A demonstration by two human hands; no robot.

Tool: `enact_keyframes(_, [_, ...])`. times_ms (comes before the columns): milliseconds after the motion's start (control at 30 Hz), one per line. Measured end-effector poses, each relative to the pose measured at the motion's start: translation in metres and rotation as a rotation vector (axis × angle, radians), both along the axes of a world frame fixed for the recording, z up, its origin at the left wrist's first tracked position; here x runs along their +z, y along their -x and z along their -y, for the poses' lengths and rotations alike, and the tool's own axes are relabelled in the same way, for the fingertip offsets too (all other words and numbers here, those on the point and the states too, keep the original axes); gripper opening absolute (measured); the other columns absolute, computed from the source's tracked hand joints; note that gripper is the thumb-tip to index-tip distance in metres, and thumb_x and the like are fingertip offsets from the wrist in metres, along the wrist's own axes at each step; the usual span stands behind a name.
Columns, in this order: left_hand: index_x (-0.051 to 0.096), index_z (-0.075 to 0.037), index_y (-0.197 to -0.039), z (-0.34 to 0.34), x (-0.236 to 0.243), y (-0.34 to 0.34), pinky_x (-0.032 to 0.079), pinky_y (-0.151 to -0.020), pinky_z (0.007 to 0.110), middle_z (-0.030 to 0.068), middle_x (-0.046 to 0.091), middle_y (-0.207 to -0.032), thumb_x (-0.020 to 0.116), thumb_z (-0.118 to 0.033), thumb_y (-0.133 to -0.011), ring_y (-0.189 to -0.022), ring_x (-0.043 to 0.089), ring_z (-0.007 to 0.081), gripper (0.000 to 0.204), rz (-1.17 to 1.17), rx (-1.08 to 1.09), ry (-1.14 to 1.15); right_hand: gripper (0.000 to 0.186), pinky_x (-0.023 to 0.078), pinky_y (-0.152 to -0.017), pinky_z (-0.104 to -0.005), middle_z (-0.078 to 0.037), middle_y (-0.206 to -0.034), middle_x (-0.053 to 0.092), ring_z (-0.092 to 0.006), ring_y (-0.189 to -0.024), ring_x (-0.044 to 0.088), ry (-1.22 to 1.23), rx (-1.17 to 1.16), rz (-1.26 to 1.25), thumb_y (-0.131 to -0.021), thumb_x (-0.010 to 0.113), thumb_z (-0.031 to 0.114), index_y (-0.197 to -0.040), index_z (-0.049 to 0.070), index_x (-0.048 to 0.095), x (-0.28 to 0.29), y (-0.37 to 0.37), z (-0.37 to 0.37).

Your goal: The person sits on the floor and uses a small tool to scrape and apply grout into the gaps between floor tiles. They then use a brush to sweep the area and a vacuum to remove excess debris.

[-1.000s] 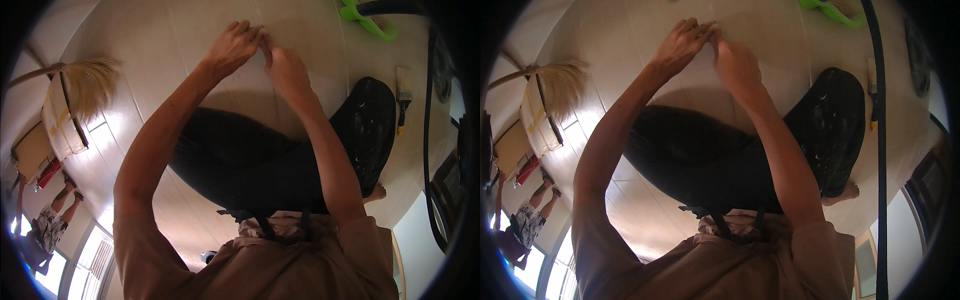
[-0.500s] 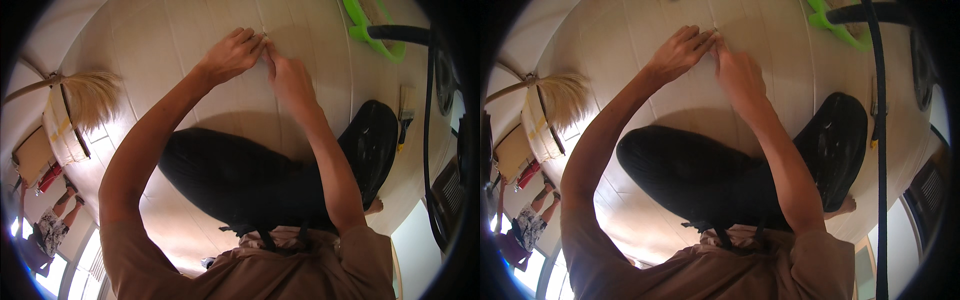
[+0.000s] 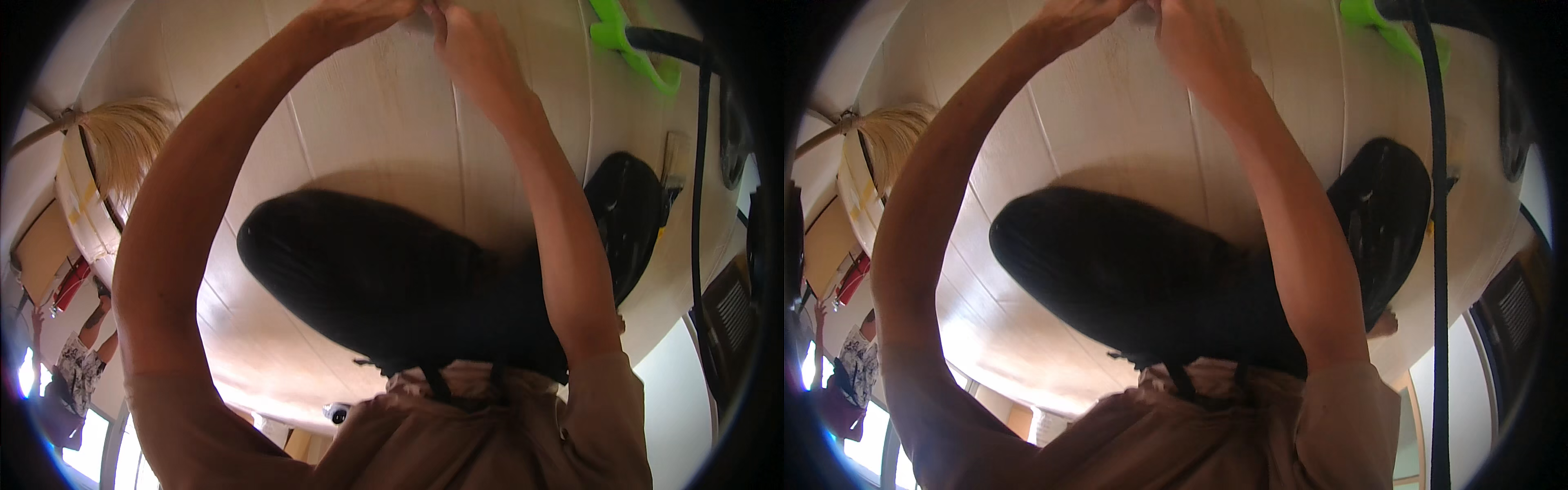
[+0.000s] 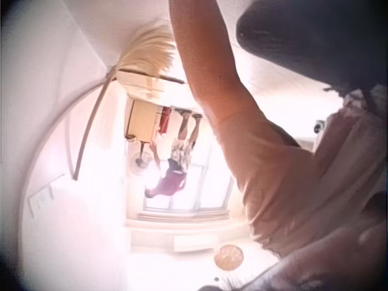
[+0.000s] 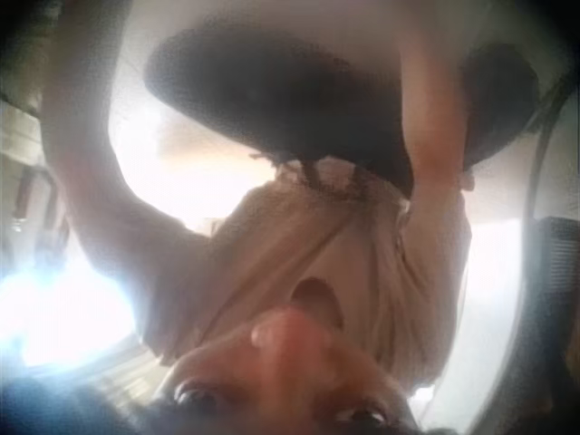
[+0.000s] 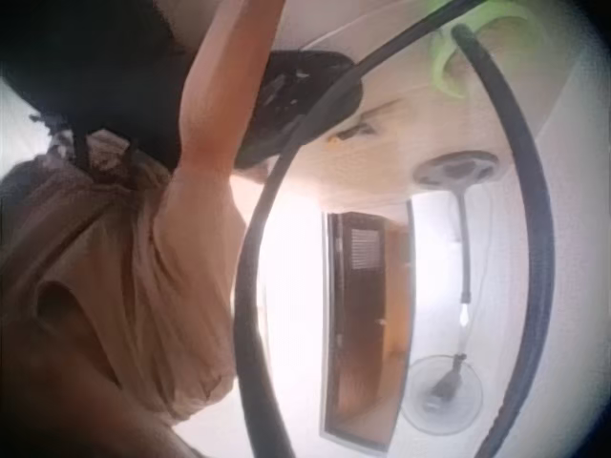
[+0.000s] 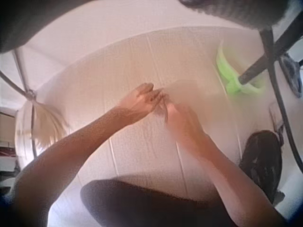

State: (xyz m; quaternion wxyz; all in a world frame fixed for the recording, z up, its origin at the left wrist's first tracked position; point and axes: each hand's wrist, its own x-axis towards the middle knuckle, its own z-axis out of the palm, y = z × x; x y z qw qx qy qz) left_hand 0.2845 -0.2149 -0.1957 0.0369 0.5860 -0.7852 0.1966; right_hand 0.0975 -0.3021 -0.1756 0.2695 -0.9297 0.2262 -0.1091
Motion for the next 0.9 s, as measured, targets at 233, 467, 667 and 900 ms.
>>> enact_keyframes(233, [0.069, 0.000, -0.119, -0.003, 0.008, 0.004, 0.053, -0.100, 0.037, 0.0118, 0.071, -0.118, 0.070, -0.010, -0.081, -0.109, 0.065, 0.0257, 0.039, -0.026, 0.026, -0.064, 0.033, 0.052, -0.060, -0.0535, -0.028, -0.072, 0.064, -0.0450, -0.065, 0.066, 0.017, -0.045, -0.052, -0.106, 0.056, 0.024, -0.130, 0.006, 0.066, 0.002, -0.006, 0.001])
enact_keyframes(467, [0.067, -0.003, -0.130, -0.004, 0.007, 0.015, 0.053, -0.104, 0.038, 0.0099, 0.070, -0.127, 0.074, -0.006, -0.079, -0.112, 0.064, 0.0270, 0.051, -0.032, 0.045, -0.120, 0.032, 0.054, -0.061, -0.0531, -0.029, -0.075, 0.065, -0.0445, -0.066, 0.067, -0.005, -0.080, -0.098, -0.105, 0.055, 0.024, -0.128, 0.005, 0.067, 0.002, -0.005, 0.002])
enact_keyframes(667, [0.064, -0.004, -0.135, 0.023, 0.005, -0.041, 0.052, -0.105, 0.038, 0.0102, 0.069, -0.131, 0.075, -0.005, -0.079, -0.113, 0.063, 0.0272, 0.058, 0.033, 0.114, -0.086, 0.029, 0.055, -0.066, -0.0548, -0.031, -0.081, 0.067, -0.0472, -0.071, 0.067, 0.077, -0.051, -0.015, -0.105, 0.054, 0.023, -0.121, 0.003, 0.069, -0.006, -0.061, 0.029])
enact_keyframes(900, [0.066, -0.003, -0.129, 0.034, 0.004, -0.052, 0.053, -0.101, 0.038, 0.0106, 0.070, -0.125, 0.071, -0.007, -0.081, -0.109, 0.065, 0.0262, 0.049, 0.001, 0.083, -0.037, 0.029, 0.055, -0.070, -0.0562, -0.031, -0.082, 0.067, -0.0509, -0.078, 0.067, 0.000, -0.070, 0.008, -0.106, 0.051, 0.022, -0.114, 0.001, 0.069, 0.002, -0.083, 0.048])
